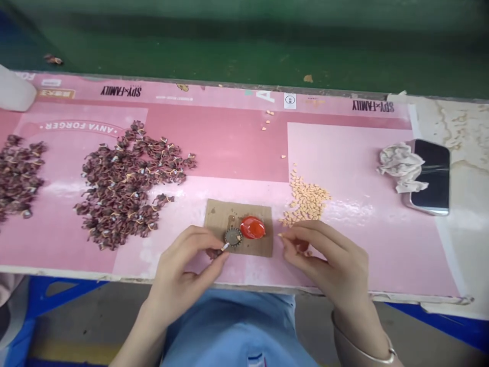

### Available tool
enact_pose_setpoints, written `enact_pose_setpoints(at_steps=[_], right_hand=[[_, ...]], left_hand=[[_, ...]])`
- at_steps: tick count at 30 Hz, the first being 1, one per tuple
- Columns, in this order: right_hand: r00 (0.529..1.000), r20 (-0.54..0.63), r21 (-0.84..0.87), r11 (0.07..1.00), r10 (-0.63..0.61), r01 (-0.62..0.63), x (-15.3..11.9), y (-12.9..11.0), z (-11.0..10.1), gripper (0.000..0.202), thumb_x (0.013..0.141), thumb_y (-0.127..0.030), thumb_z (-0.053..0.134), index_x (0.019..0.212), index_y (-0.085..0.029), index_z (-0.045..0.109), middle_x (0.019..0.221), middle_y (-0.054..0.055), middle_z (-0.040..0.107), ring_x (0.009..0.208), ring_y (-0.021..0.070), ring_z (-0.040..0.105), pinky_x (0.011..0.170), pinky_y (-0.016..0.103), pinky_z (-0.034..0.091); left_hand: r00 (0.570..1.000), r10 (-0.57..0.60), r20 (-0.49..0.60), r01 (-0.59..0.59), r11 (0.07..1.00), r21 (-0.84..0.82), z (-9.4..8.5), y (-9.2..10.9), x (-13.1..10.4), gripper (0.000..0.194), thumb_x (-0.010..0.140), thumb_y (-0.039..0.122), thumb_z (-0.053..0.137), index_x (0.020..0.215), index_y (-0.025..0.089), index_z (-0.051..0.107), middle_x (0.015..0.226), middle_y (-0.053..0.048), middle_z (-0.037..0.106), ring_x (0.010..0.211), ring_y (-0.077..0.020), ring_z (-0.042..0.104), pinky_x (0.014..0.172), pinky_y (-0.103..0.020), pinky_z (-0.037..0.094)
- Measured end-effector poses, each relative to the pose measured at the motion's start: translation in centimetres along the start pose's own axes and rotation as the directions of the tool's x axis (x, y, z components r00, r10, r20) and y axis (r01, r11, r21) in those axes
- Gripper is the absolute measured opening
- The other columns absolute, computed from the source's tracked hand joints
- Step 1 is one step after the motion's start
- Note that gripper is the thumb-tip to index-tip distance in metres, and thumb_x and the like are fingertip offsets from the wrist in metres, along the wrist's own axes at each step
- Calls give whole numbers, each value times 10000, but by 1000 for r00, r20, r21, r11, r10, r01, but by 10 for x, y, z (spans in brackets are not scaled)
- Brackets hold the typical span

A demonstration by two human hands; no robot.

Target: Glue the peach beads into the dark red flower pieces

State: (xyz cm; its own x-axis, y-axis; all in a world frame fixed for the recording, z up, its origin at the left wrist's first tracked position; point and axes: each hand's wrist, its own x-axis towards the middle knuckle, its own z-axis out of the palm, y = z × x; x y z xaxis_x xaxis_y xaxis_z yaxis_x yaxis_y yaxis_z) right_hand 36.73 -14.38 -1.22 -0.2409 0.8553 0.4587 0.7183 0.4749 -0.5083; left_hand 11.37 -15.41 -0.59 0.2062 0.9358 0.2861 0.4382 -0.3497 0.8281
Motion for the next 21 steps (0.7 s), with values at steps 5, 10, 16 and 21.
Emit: enact_pose_setpoints(at_steps=[5, 10, 16, 21], right_hand=[[999, -6, 15, 999, 51, -51, 6, -8, 15, 137, 928, -91, 641, 877, -216, 659, 807, 11, 743, 578, 85, 653, 498, 181, 537], [999, 10, 24, 998, 50, -50, 10, -12, 17, 157, 929, -76, 623, 865, -218, 638, 787, -3, 727, 586, 79, 632, 523, 175, 543], [999, 27, -12, 999, 42, -42, 11, -14, 17, 153, 938, -93, 648, 863, -226, 647, 798, 4, 735, 579, 85, 631, 520, 205, 547], [998, 30, 0, 999, 50, -50, 10, -14, 13, 159, 930, -88, 661, 871, -236, 654, 802, 6, 735, 583, 97, 637, 531, 219, 552]], left_hand=[[999, 21, 26, -23, 996, 83, -1, -3, -6, 222, 958, 28, 650, 1067, 211, 714, 918, 0, 593, 819, -92, 623, 745, -141, 569], [999, 32, 4, -32, 994, 106, 0, -9, -14, 267, 991, 57, 640, 1188, 214, 728, 994, -1, 548, 968, -86, 637, 899, -116, 565], [999, -12, -33, 16, 992, 129, 2, -7, -19, 395, 979, -4, 607, 1288, 224, 701, 1190, -25, 641, 1130, -98, 660, 1029, -120, 541], [1000, -16, -3, 17, 991, 133, 3, -6, -18, 401, 1003, 47, 608, 1346, 242, 678, 1206, -43, 714, 1106, -147, 697, 1006, -206, 593]])
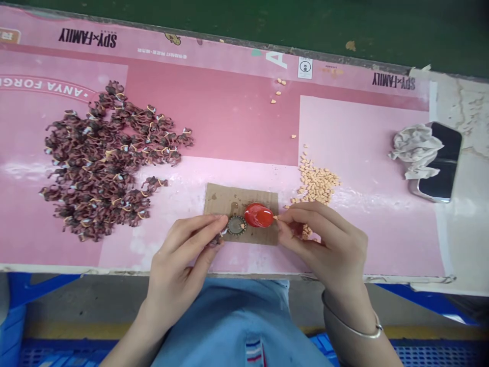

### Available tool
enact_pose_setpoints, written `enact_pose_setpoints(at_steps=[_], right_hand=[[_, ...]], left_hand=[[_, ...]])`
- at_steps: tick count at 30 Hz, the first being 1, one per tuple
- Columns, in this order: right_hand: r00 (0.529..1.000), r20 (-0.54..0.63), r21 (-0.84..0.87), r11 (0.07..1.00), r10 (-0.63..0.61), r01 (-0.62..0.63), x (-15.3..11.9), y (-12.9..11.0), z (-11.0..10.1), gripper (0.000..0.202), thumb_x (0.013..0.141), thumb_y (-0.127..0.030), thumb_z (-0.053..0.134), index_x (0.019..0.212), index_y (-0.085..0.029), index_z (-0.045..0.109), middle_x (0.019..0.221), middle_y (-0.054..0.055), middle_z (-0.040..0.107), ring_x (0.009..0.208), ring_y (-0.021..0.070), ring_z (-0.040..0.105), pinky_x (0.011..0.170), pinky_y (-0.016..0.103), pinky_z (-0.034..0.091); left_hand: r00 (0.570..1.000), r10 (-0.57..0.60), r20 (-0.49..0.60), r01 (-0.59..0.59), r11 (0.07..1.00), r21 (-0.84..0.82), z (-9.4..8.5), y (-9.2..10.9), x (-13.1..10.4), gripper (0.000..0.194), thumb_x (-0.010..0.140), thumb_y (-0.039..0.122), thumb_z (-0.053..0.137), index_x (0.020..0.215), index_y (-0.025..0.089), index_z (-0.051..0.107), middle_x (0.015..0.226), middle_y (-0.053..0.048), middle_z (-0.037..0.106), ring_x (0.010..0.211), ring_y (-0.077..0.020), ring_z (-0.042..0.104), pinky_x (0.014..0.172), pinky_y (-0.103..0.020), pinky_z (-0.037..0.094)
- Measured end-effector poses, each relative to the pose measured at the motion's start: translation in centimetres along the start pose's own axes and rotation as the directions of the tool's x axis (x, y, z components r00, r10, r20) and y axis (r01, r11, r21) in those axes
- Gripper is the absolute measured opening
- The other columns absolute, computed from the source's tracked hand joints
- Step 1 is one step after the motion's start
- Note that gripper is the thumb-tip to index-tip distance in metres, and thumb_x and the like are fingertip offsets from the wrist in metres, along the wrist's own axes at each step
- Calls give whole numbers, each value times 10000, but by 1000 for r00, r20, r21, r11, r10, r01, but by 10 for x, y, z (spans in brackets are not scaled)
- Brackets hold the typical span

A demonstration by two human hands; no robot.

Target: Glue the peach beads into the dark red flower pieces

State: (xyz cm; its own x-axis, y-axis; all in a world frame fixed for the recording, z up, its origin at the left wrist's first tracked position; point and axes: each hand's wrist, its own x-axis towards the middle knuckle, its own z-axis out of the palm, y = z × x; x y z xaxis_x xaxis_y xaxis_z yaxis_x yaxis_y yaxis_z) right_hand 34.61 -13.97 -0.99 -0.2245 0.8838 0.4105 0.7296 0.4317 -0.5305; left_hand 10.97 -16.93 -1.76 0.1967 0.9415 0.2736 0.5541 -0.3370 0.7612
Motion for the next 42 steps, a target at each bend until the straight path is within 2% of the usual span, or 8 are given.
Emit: enact_pose_setpoints(at_steps=[7, 11, 14, 21, 28, 35, 39, 42], right_hand=[[998, -11, 142, 988, 64, -62, 0, -37, -4, 203, 894, -47, 675, 895, -250, 666, 816, -2, 758, 658, 130, 713, 582, 230, 603], [998, -23, 198, 979, 52, -46, 4, -51, 2, 220, 882, -28, 652, 853, -245, 631, 760, -16, 746, 665, 117, 724, 594, 200, 606], [997, -36, 210, 976, 71, -62, 5, -56, 6, 222, 880, -21, 638, 847, -239, 620, 742, -24, 736, 666, 105, 719, 634, 187, 616], [998, -19, 163, 985, 67, -63, 2, -60, 9, 205, 870, -40, 648, 844, -243, 659, 741, -22, 733, 667, 108, 721, 642, 189, 626], [998, 2, 123, 991, 55, -55, -1, -58, 13, 182, 913, -65, 637, 861, -236, 670, 772, -18, 757, 680, 102, 736, 672, 174, 633], [995, 48, -103, 990, -92, 97, -13, -70, 11, 195, 975, -75, 593, 1108, -139, 720, 917, 74, 818, 781, 147, 776, 730, 202, 643], [994, 60, 4, 996, -86, 86, -8, -61, 6, 230, 1025, -113, 528, 1163, -137, 711, 969, 87, 811, 847, 156, 780, 783, 218, 643], [999, -10, 36, 999, 41, -41, -11, -27, -17, 276, 1025, -131, 551, 1237, -221, 702, 1060, 67, 790, 893, 172, 768, 793, 264, 650]], left_hand=[[983, 168, -72, -162, 984, 78, 10, 4, 0, 582, 959, 0, 653, 1484, 236, 570, 1076, -50, 799, 955, -183, 770, 875, -270, 658], [990, 111, -83, -109, 994, 30, 12, 6, -3, 293, 947, 7, 646, 1192, 165, 679, 1054, -62, 818, 1012, -176, 788, 937, -218, 660], [977, 203, -68, -199, 978, 57, 11, 3, -2, 169, 929, -1, 657, 1014, 144, 677, 1030, -100, 823, 1015, -196, 798, 956, -240, 670], [955, 273, -114, -260, 958, 119, 12, 1, -2, 171, 906, 16, 696, 1014, 148, 703, 973, -94, 818, 920, -251, 809, 820, -374, 738], [949, 296, -108, -273, 943, 190, 9, 3, -3, 108, 953, 50, 684, 995, 148, 701, 977, -93, 815, 944, -229, 802, 800, -348, 734], [933, 345, -108, -307, 914, 266, 9, 2, 3, 139, 909, 0, 724, 980, 115, 689, 980, -107, 813, 932, -209, 799, 823, -280, 695], [935, 353, -20, -338, 909, 245, 0, 4, 19, 125, 976, 25, 641, 984, 147, 665, 953, -82, 814, 882, -181, 795, 824, -268, 670], [957, 255, 135, -272, 955, 122, -18, -1, 48, 109, 1030, 142, 605, 971, 189, 684, 858, -25, 799, 749, -147, 769, 720, -222, 635]])
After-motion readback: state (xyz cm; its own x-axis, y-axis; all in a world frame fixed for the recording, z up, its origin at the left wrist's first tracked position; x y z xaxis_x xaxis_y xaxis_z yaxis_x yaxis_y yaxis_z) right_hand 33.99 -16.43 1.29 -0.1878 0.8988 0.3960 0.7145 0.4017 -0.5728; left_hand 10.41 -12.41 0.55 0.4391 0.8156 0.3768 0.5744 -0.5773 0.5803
